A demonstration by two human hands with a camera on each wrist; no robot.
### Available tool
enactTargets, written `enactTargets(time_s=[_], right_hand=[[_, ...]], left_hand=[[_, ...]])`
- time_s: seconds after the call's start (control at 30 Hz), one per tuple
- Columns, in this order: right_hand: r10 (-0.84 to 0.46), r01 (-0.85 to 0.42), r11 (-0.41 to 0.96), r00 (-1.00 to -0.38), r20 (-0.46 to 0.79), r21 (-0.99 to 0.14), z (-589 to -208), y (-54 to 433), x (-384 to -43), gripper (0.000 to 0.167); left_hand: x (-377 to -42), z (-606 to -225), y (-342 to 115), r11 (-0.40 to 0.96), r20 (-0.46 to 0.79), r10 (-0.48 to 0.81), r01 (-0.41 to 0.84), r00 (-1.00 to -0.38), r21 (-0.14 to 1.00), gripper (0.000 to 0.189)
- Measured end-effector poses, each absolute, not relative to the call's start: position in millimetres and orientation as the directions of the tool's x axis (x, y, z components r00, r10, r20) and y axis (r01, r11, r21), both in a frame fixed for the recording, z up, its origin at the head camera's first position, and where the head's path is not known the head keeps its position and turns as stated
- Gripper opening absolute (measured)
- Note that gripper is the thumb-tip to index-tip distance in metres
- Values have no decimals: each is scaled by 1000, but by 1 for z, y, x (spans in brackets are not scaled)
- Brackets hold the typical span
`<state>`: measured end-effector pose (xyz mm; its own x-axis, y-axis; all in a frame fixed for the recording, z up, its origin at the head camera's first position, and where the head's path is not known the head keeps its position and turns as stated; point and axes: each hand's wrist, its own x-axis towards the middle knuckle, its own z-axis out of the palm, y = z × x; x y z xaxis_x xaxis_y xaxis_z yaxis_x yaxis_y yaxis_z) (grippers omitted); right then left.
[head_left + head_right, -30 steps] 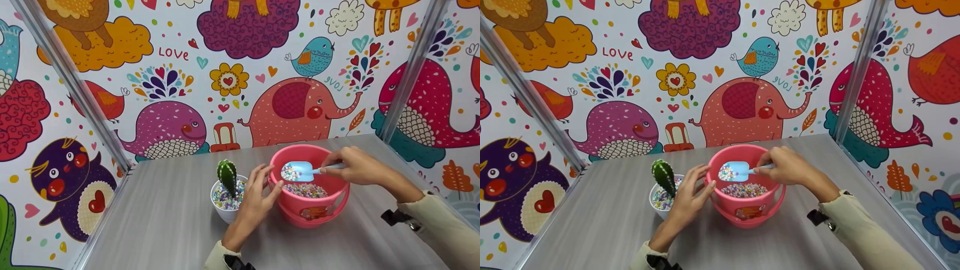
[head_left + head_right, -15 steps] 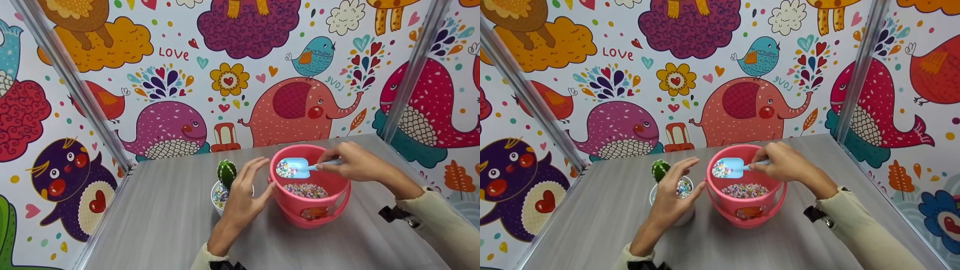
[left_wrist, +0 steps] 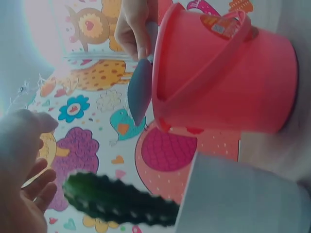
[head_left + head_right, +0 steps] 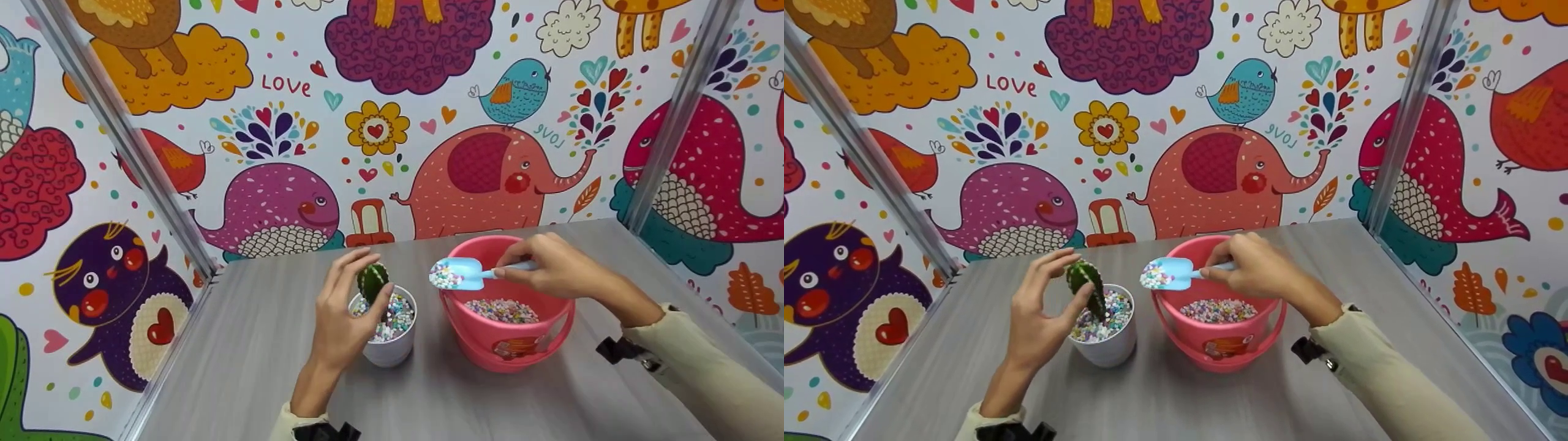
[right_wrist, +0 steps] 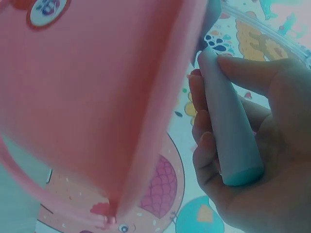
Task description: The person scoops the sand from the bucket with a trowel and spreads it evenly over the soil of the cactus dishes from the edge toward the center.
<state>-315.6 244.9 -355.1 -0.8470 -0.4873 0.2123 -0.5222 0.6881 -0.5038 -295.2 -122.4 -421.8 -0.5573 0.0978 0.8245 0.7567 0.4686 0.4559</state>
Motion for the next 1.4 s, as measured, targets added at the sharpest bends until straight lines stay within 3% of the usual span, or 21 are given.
enactTargets(time_s=[0.33,0.57,0.7,0.93,1.17,1.4], right_hand=[[-490,-531,698,-844,220,-481,-359,217,-322,16],[-459,-502,750,-864,208,-431,-353,197,-321,12],[-435,-476,786,-879,194,-395,-348,188,-322,19],[-441,-475,798,-880,178,-370,-343,172,-327,21],[-463,-501,810,-865,194,-304,-340,157,-329,14],[-466,-512,829,-855,229,-224,-340,145,-329,18]], left_hand=[[-312,-450,-151,514,679,60,606,-731,607,68],[-318,-466,-162,518,507,149,503,-849,692,90],[-319,-472,-166,531,364,209,418,-908,737,105],[-321,-479,-172,559,217,308,361,-926,747,116],[-322,-484,-173,559,185,352,364,-918,745,119],[-322,-484,-173,548,175,349,352,-921,759,120]])
